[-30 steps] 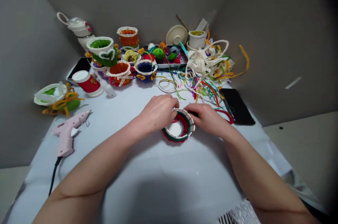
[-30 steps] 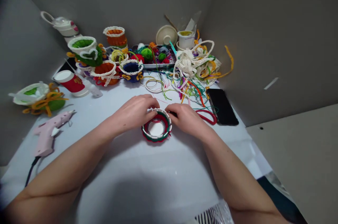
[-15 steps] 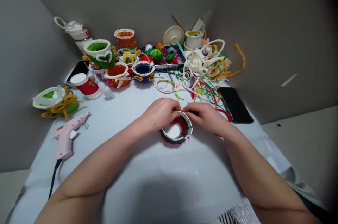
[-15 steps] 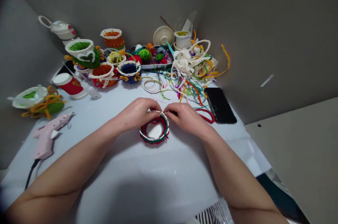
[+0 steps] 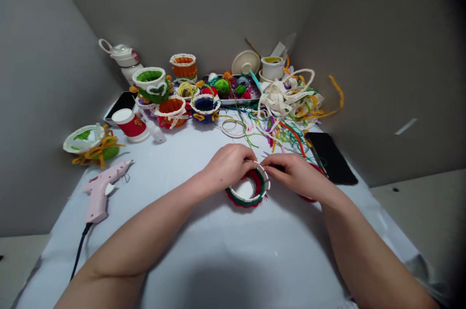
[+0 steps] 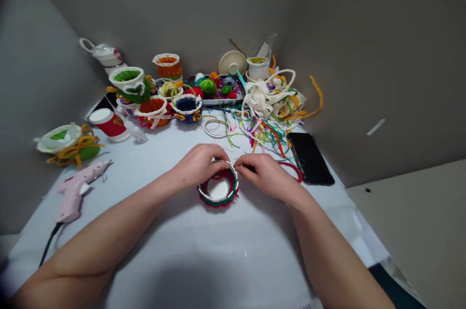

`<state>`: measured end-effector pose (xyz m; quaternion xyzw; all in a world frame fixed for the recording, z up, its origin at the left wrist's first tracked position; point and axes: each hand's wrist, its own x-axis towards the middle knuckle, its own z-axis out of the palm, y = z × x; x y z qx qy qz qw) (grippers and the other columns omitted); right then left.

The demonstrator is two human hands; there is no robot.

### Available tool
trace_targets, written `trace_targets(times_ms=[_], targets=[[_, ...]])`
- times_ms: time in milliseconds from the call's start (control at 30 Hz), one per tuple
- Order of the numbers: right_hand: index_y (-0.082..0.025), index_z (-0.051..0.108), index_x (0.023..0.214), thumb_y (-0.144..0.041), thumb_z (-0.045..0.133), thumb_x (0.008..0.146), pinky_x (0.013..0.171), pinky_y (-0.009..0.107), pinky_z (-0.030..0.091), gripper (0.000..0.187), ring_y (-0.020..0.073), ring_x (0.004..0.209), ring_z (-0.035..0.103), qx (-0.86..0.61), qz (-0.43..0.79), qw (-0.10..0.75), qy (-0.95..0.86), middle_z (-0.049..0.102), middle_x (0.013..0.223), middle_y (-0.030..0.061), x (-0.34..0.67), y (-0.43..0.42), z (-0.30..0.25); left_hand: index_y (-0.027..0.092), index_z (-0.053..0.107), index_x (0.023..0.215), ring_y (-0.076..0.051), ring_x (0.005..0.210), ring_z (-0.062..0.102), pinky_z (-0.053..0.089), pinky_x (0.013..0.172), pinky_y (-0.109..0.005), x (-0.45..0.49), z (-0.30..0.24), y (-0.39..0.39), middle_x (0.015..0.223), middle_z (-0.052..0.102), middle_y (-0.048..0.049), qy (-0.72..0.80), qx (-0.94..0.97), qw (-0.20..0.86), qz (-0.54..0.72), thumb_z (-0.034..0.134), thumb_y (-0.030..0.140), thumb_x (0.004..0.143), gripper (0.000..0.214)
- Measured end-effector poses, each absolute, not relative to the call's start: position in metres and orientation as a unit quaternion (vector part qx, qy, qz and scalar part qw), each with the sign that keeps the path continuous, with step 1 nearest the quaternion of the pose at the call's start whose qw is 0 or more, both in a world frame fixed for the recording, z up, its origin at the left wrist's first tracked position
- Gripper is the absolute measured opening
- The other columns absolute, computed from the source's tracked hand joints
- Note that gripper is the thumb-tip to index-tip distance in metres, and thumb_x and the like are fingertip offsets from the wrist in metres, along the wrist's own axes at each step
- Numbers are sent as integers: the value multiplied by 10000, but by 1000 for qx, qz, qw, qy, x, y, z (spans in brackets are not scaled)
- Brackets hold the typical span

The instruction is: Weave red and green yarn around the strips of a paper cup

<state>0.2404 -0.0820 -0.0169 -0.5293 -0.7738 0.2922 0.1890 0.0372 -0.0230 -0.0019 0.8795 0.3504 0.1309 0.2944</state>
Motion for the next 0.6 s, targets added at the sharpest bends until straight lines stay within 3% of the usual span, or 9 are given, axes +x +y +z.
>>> trace_targets(times_ms=[233,400,600], targets=[[-202,699,906,-306,492,942,659,248,420,234,141,699,603,-514,240,171,-806,712,804,31,240,-79,14,170,740,923,-196,874,641,464,794,-295,37,2,-24,940,740,-59,363,888,261,106,572,264,908,193],[-192,698,848,-283,507,920,583,245,363,224,130,619,564,-530,194,114,-818,685,725,25,226,-70,28,163,739,896,-205,851,636,458,760,-301,37,0,-24,901,729,-65,355,896,247,106,537,276,916,232],[-212,715,846,-226,513,918,624,283,374,215,174,691,590,-468,122,85,-871,687,767,57,212,-74,28,169,729,805,-207,804,638,448,717,-297,36,-2,-24,837,725,-64,358,900,225,104,511,192,865,228]])
